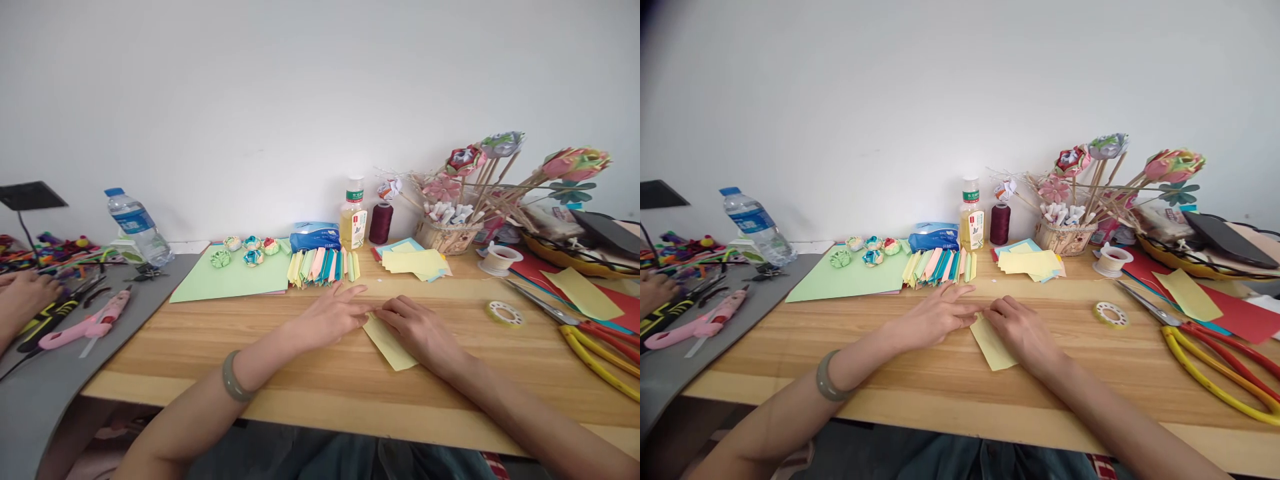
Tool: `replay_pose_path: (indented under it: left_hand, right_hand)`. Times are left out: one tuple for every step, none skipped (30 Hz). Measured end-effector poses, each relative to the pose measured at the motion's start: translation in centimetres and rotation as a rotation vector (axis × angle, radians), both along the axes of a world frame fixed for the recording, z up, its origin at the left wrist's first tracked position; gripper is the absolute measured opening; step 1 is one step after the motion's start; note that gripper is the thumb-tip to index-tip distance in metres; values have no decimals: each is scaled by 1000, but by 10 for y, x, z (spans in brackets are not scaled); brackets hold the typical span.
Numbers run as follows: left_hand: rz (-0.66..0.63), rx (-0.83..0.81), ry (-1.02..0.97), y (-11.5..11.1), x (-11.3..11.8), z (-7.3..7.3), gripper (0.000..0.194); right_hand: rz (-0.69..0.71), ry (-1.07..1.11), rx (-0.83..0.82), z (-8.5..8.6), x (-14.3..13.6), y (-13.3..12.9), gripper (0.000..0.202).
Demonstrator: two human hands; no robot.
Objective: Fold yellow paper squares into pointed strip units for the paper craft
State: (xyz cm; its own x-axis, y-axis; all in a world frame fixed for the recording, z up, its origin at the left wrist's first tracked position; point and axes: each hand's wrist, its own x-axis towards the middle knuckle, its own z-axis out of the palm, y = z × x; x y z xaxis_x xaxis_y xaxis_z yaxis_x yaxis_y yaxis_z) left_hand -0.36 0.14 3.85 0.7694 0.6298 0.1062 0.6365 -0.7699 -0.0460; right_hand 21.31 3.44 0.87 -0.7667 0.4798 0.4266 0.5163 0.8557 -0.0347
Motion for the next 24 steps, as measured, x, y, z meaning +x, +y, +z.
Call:
replay_pose_path:
  left_hand:
    - [1, -3, -1, 0, 0, 0, 34]
    - [4, -9, -3, 0, -1, 0, 35]
    - [8, -17, -5, 0, -1, 0, 36]
    - [14, -28, -4, 0, -1, 1, 37]
    - [21, -37, -3, 0, -2, 1, 38]
    - [29, -44, -1, 0, -2, 2, 38]
    - [33, -49, 2, 0, -2, 2, 38]
    - [34, -52, 5, 0, -2, 3, 38]
    - [35, -54, 7, 0, -2, 3, 39]
    - [36, -56, 7, 0, -2, 3, 39]
    - [36, -58, 5, 0, -1, 4, 40]
    - [36, -60, 2, 0, -1, 3, 41]
    - [35, -61, -3, 1, -1, 3, 41]
    - [32, -60, -8, 1, -1, 2, 42]
    - [28, -58, -13, 1, -1, 2, 42]
    - [23, -55, -16, 1, -1, 1, 42]
    - [18, -52, -19, 2, -1, 0, 43]
    - [14, -50, -19, 2, -1, -1, 44]
    - [12, -50, -18, 2, -1, -1, 46]
    - [8, -53, -16, 2, -1, -2, 48]
    - [4, -58, -16, 3, -2, -3, 49]
    - [0, -62, -17, 3, -2, -3, 51]
    - [-4, -68, -20, 3, -2, -3, 51]
    - [-6, -74, -25, 4, -3, -4, 52]
  right_hand:
    - [2, 6, -1, -1, 0, 1, 25]
    - [4, 13, -3, -2, 0, 2, 25]
    - [7, 19, -5, -3, 0, 3, 25]
    - [11, 23, -7, -4, 1, 4, 24]
    - [15, 25, -8, -4, 1, 5, 24]
    - [21, 25, -9, -5, 1, 5, 24]
    - [27, 23, -9, -5, 1, 5, 23]
    - [33, 19, -9, -4, 1, 4, 23]
    - [39, 14, -8, -3, 1, 4, 23]
    - [45, 8, -8, -2, 0, 3, 23]
    - [51, 3, -8, -1, 0, 2, 23]
    - [57, -2, -9, -1, 0, 2, 23]
    - [63, -5, -10, 0, 0, 2, 23]
    - [69, -7, -11, 1, 0, 1, 23]
    - [73, -7, -11, 1, 0, 1, 23]
    - [76, -7, -12, 1, 0, 2, 24]
    - [77, -6, -12, 1, 0, 2, 24]
    - [76, -5, -11, 1, 0, 2, 25]
    - [73, -6, -10, 1, 0, 2, 26]
    - [68, -9, -8, 0, 0, 3, 26]
    - [63, -13, -6, 0, 0, 3, 26]
    - [56, -19, -3, -1, 0, 3, 26]
    - [48, -27, 0, -1, 0, 3, 26]
    - [41, -35, 3, -1, 0, 2, 26]
